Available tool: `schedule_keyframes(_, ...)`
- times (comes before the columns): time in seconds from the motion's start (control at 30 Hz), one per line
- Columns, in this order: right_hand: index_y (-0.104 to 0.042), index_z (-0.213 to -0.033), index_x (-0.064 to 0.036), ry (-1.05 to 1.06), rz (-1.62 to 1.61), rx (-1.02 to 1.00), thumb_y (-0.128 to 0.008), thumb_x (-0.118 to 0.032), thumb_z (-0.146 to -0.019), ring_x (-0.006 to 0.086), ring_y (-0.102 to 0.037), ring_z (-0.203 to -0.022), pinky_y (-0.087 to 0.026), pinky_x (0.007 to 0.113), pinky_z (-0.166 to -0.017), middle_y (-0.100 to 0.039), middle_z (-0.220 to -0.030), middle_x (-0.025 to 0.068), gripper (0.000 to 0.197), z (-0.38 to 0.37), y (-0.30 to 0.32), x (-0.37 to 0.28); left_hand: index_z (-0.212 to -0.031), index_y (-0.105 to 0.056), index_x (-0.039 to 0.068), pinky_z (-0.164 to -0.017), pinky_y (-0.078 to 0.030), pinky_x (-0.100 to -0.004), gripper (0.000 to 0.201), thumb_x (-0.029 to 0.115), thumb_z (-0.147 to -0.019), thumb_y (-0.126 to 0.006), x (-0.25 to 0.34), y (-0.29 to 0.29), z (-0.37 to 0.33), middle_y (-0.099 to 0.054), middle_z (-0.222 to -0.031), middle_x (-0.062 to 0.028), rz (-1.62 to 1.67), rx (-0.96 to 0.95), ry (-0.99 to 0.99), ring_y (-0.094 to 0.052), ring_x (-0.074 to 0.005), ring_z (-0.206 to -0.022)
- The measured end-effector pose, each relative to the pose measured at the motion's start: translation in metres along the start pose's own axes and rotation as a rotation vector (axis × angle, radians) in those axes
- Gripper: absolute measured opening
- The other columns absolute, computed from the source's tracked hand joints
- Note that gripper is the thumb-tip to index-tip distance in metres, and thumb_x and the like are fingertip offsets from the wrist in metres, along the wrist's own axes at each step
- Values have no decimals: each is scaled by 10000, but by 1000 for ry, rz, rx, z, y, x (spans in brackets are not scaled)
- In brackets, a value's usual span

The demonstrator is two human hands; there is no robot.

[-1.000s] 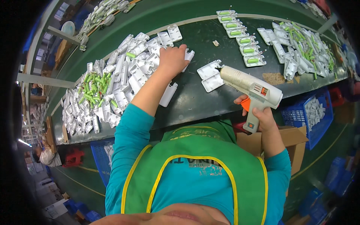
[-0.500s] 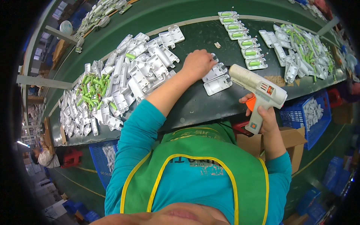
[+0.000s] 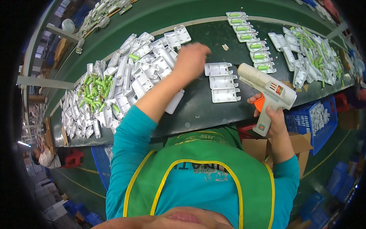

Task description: Assembling electronic components by gluing small green parts into white plastic casings on an assembly line.

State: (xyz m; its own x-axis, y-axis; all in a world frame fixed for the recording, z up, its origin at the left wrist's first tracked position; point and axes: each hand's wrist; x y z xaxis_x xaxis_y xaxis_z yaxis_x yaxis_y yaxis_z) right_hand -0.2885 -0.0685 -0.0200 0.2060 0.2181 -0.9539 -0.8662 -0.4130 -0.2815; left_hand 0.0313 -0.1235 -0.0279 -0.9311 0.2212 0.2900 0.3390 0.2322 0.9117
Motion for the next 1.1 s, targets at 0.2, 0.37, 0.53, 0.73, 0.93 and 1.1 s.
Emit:
schedule_keyframes(0.2,-487,-1216,26,-28,26,-50,-662,-444,-811,288,-585,-1083,-497,265,-656,-595,-1096,153,645,-5,-9,-1,-1030,-663,110,-804,-512,-455,264,184,-781,-612,-76,29,-52,-666,-1000,-145,-408,-185,250,-652,-318,-960)
schedule_keyframes(0.37,-507,-1205,19,-60,-25,-26,-690,-393,-786,276,-610,-1054,-500,268,-644,-633,-1053,139,616,-3,-16,3,-1066,-644,64,-818,-526,-439,366,283,-774,-663,-83,3,-60,-663,-1070,-167,-355,-378,226,-647,-310,-1000)
schedule_keyframes(0.53,-491,-1204,15,-35,-8,-56,-654,-444,-822,277,-591,-1061,-507,268,-639,-596,-1085,155,619,-3,-10,12,-1049,-659,45,-854,-513,-366,361,280,-775,-671,-64,-25,-61,-678,-1000,-161,190,-239,226,-647,-310,-953)
schedule_keyframes(0.73,-489,-1212,14,-35,-46,2,-649,-435,-825,278,-590,-1067,-514,265,-633,-595,-1087,153,614,5,-5,15,-970,-670,93,-849,-485,-398,228,26,-777,-568,-65,-3,-52,-652,-1005,-100,202,-286,57,-591,-302,-976)
schedule_keyframes(0.93,-509,-1193,13,-29,-110,17,-655,-387,-824,279,-601,-1070,-518,274,-648,-611,-1088,147,564,6,-1,18,-893,-674,136,-808,-426,-405,135,129,-761,-649,-77,-2,-37,-632,-938,-69,-321,-216,-344,-564,-250,-1009)
schedule_keyframes(1.1,-501,-1206,12,-12,-114,48,-646,-373,-828,280,-597,-1076,-517,279,-653,-604,-1095,149,559,6,2,18,-786,-635,154,-752,-434,-405,190,335,-769,-692,-86,3,-42,-634,-800,-46,-295,-258,-202,-615,-256,-875)
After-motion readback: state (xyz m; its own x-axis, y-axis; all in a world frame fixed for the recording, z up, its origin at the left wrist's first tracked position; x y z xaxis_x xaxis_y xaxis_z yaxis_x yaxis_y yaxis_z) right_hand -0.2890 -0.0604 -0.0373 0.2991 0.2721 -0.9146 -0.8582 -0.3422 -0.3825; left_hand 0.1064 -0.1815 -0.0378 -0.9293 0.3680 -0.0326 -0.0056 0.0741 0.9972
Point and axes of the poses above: each hand's wrist, its own z-axis away from the middle knuckle, its own y-axis out of the back of the hand, x = y × z
